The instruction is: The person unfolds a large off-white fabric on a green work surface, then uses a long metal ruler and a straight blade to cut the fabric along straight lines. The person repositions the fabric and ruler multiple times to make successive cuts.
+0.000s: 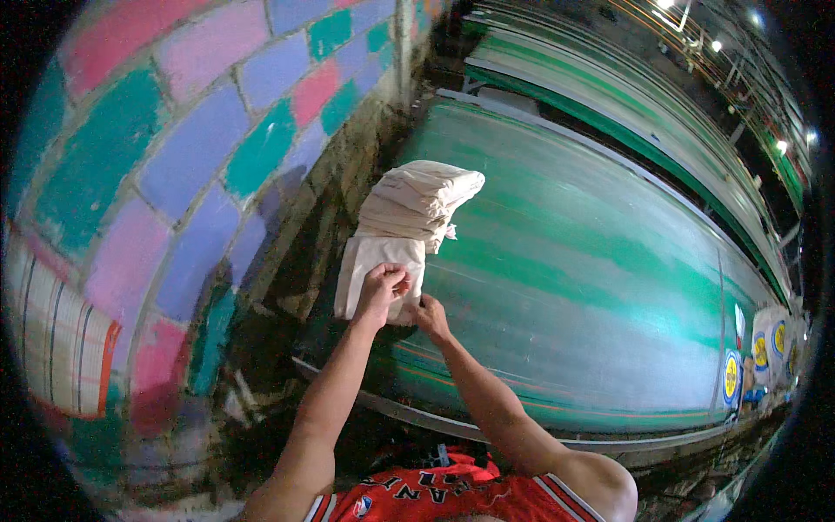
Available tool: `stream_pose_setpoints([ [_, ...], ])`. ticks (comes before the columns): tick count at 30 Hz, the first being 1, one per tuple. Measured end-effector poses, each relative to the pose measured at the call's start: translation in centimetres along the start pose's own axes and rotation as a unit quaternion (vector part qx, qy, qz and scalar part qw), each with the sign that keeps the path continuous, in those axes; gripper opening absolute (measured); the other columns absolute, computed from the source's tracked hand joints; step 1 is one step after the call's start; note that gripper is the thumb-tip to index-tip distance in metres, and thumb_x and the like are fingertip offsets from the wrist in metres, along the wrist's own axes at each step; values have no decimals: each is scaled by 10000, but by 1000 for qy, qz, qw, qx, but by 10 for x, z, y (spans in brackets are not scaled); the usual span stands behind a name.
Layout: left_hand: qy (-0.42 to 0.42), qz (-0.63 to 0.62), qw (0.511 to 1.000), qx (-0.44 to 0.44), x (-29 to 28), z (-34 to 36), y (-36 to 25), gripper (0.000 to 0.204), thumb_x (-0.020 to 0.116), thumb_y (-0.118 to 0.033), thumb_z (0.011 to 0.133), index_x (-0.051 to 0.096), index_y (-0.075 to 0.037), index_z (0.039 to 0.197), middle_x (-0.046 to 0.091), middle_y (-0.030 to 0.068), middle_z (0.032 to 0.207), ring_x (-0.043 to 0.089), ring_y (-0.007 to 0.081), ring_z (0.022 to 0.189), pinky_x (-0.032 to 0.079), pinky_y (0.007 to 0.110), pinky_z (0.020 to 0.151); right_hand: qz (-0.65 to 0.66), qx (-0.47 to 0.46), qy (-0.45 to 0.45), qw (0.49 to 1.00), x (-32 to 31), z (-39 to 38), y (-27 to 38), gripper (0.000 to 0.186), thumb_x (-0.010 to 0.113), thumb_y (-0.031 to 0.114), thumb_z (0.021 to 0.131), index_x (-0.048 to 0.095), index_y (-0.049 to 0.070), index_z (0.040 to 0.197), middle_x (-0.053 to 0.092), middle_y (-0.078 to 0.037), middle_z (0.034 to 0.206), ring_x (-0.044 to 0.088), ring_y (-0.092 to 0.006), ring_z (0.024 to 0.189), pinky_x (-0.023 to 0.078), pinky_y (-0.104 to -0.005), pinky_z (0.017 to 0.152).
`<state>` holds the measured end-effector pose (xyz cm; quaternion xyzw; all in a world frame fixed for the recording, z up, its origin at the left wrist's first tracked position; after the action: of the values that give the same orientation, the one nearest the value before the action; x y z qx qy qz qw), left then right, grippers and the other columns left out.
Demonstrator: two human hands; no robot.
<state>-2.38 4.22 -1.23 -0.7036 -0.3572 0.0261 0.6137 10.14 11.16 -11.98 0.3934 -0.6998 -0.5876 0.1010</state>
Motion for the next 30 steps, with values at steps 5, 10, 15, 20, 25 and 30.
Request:
stream_pose_setpoints([
  [5, 24, 65, 996, 48, 10, 16, -39, 128, 617, -125, 928, 622, -32, 1016, 676, 60, 892, 631, 129, 777, 501, 273, 730, 175, -101, -91, 975, -11, -40, 59, 199, 645, 180, 827, 577, -6, 848, 553, -31, 746, 482, -117, 704, 426, -313, 607],
  [10, 2, 59, 994, 90, -8, 52, -59, 185, 630, -148, 923, 605, -42, 1072, 666, 48, 929, 622, 137, 847, 503, 303, 777, 204, -31, -156, 966, -113, -109, 53, 198, 627, 127, 670, 581, 1, 817, 525, -19, 740, 505, -145, 693, 412, -306, 595],
  [15, -144, -86, 963, -212, -20, 111, 26, 373, 696, -243, 863, 525, -59, 1140, 592, 122, 1136, 549, 198, 1073, 486, 423, 826, 401, -113, -388, 822, -217, -183, 7, 133, 615, 116, 847, 580, 21, 933, 577, -24, 801, 564, -147, 730, 472, -303, 660],
  [20, -223, 25, 971, -88, -45, 159, 75, 750, 730, -302, 812, 383, -76, 1437, 435, 153, 1369, 482, 323, 1237, 438, 525, 991, 410, -35, -413, 812, -212, -197, -40, 287, 601, 210, 962, 543, 5, 1154, 590, -91, 1090, 620, -228, 1011, 517, -375, 850],
  [25, -301, 26, 952, 43, -79, 177, 24, 935, 672, -562, 814, 229, -161, 1532, 354, 142, 1485, 427, 345, 1304, 380, 611, 1013, 249, 69, -195, 946, -146, -97, -41, 340, 628, 257, 955, 626, 3, 1182, 648, -92, 1127, 618, -190, 1035, 508, -368, 876],
  [30, -236, 20, 968, -81, -98, 196, 8, 1061, 629, -750, 740, 197, -215, 1549, 285, 111, 1554, 342, 351, 1368, 346, 649, 988, 320, -3, -123, 939, -106, 44, 20, 648, 641, 392, 941, 396, 57, 1438, 485, -133, 1388, 481, -250, 1253, 414, -451, 1006],
])
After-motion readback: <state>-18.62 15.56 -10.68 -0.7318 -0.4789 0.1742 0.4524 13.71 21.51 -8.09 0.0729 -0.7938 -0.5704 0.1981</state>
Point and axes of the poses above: each hand's wrist, its own z-axis towards the middle knuckle, its own x-axis out of the palm, y = z × x, the point moved 5 cm from there along z, towards the middle knuckle
